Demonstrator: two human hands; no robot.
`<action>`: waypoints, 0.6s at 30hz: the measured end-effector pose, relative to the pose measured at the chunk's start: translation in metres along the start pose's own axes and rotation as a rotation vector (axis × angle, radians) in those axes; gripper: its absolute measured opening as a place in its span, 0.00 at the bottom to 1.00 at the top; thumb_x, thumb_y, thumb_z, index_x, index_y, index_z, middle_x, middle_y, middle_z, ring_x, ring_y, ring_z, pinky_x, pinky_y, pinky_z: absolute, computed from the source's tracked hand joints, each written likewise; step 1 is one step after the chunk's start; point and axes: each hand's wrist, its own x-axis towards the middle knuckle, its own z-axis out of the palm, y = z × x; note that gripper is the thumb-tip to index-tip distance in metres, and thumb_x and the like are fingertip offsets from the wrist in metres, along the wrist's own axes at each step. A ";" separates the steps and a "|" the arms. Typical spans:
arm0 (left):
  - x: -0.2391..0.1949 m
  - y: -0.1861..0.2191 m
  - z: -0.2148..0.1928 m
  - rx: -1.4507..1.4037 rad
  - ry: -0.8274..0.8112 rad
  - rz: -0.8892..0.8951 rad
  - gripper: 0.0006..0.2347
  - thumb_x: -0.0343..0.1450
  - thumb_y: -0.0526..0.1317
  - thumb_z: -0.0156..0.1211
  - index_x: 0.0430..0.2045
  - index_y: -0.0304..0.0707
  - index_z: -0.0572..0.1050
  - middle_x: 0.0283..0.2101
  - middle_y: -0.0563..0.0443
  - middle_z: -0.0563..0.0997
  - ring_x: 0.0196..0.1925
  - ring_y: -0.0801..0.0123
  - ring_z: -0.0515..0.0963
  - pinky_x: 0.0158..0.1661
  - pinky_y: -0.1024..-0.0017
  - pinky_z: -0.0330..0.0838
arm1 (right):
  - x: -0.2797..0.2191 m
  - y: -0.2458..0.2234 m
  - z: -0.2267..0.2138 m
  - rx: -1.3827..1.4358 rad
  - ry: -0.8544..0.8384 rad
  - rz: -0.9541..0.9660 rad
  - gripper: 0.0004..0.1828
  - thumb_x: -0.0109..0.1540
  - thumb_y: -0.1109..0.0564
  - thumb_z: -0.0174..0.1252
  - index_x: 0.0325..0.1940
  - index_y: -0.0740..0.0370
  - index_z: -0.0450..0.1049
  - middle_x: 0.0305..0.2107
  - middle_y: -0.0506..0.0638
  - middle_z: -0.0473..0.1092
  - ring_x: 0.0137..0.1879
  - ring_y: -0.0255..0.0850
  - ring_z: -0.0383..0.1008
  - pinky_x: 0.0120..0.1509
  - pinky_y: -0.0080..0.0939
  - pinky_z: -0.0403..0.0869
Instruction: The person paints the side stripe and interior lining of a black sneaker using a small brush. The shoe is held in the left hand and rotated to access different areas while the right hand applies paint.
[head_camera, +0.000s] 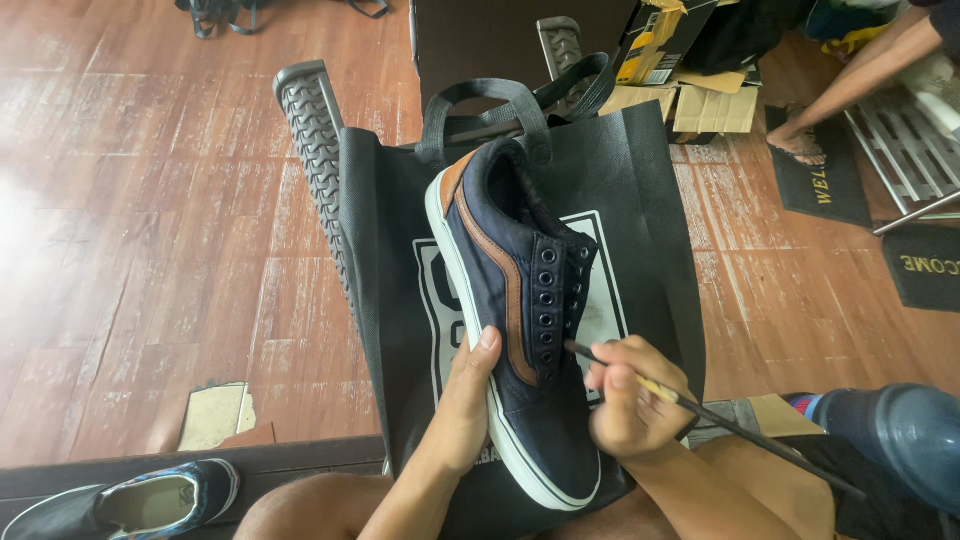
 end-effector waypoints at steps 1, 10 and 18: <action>0.000 0.000 -0.001 0.002 -0.001 0.000 0.28 0.70 0.54 0.44 0.61 0.33 0.61 0.60 0.42 0.71 0.62 0.60 0.71 0.61 0.63 0.65 | 0.002 -0.003 0.000 0.001 0.002 0.000 0.10 0.65 0.56 0.48 0.38 0.65 0.72 0.14 0.48 0.66 0.18 0.32 0.66 0.24 0.26 0.65; 0.000 0.002 0.001 0.011 -0.032 0.038 0.28 0.70 0.54 0.43 0.61 0.32 0.59 0.61 0.42 0.70 0.63 0.59 0.70 0.62 0.63 0.64 | 0.002 -0.005 -0.001 0.012 -0.035 0.039 0.12 0.65 0.55 0.47 0.38 0.65 0.72 0.14 0.50 0.65 0.19 0.35 0.66 0.24 0.28 0.66; 0.000 0.003 0.004 -0.016 -0.023 0.034 0.27 0.71 0.52 0.43 0.60 0.31 0.61 0.60 0.42 0.70 0.63 0.60 0.70 0.62 0.65 0.63 | 0.005 -0.007 0.001 -0.059 -0.006 -0.023 0.12 0.66 0.55 0.47 0.39 0.67 0.71 0.20 0.55 0.67 0.21 0.35 0.66 0.23 0.27 0.65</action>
